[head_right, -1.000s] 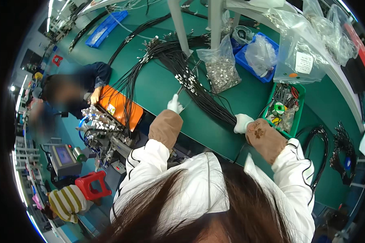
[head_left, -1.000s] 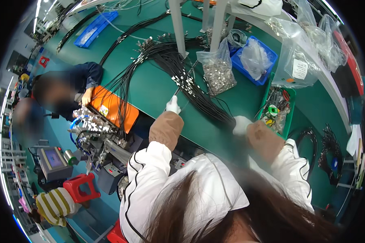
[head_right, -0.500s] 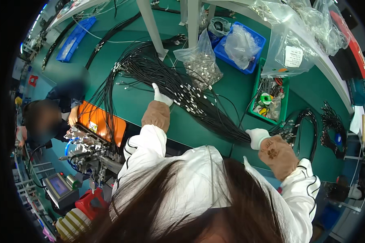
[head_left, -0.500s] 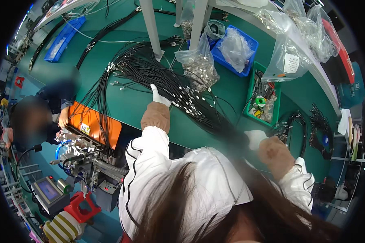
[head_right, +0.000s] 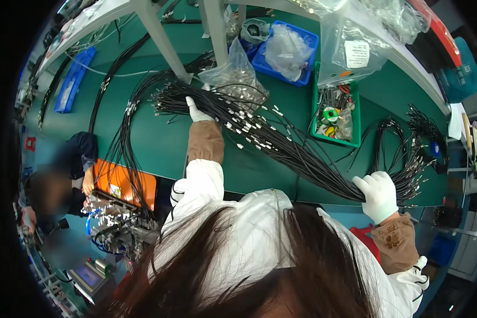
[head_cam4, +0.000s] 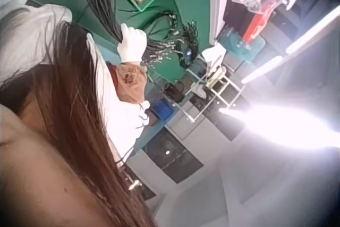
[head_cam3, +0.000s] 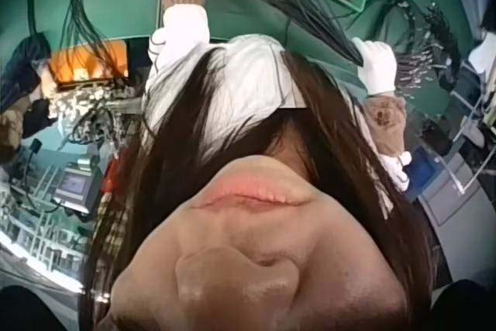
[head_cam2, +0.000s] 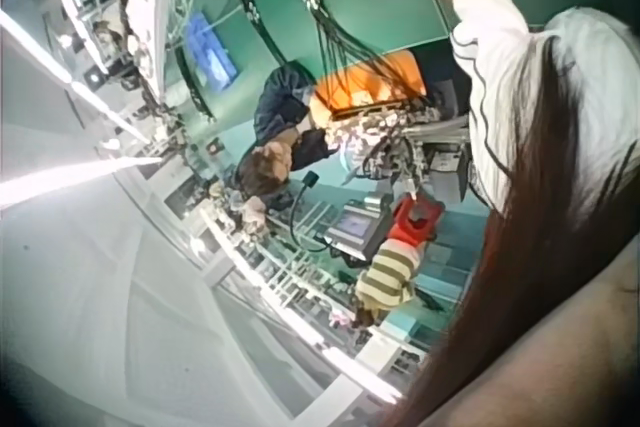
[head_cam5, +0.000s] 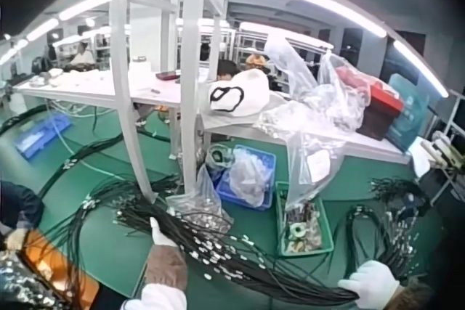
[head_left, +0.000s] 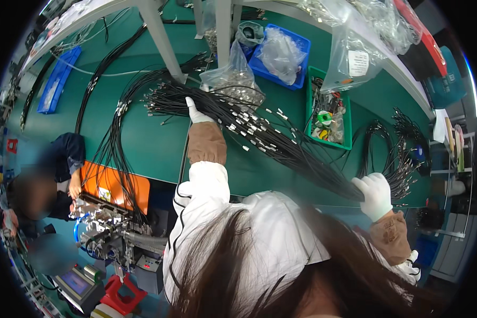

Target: The recorder is organizing and laying out bundles of black wire harnesses on a green workbench in an industrial setting.

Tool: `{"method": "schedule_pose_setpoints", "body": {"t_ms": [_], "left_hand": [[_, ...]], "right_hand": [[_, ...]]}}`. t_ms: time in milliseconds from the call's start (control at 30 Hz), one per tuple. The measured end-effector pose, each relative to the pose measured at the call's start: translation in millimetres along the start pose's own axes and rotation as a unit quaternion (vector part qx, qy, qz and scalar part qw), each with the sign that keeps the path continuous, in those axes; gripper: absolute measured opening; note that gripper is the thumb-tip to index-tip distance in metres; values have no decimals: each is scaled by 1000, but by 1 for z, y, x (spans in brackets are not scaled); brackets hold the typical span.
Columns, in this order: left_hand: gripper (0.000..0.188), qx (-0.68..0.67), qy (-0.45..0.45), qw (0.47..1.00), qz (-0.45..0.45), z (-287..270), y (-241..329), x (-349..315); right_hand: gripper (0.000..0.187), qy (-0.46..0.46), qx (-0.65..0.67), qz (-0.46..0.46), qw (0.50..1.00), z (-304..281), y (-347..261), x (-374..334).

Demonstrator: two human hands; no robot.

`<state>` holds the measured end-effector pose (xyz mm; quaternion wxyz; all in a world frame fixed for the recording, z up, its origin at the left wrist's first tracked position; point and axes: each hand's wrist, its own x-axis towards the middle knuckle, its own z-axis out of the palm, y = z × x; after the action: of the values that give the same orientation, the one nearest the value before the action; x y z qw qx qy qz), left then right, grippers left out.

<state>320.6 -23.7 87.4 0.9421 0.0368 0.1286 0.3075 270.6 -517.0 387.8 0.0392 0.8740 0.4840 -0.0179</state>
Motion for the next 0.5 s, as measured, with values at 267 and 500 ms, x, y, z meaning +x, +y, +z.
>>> {"method": "schedule_pose_setpoints", "body": {"t_ms": [267,500], "left_hand": [[72,65,-188,978,62,38,7,-85],[94,-35,-269,962,-14,66,-20,-131]], "right_hand": [[43,65,-53,39,996,7,45,-47],[38,95,-156,66,981,-32,66,-77]]}}
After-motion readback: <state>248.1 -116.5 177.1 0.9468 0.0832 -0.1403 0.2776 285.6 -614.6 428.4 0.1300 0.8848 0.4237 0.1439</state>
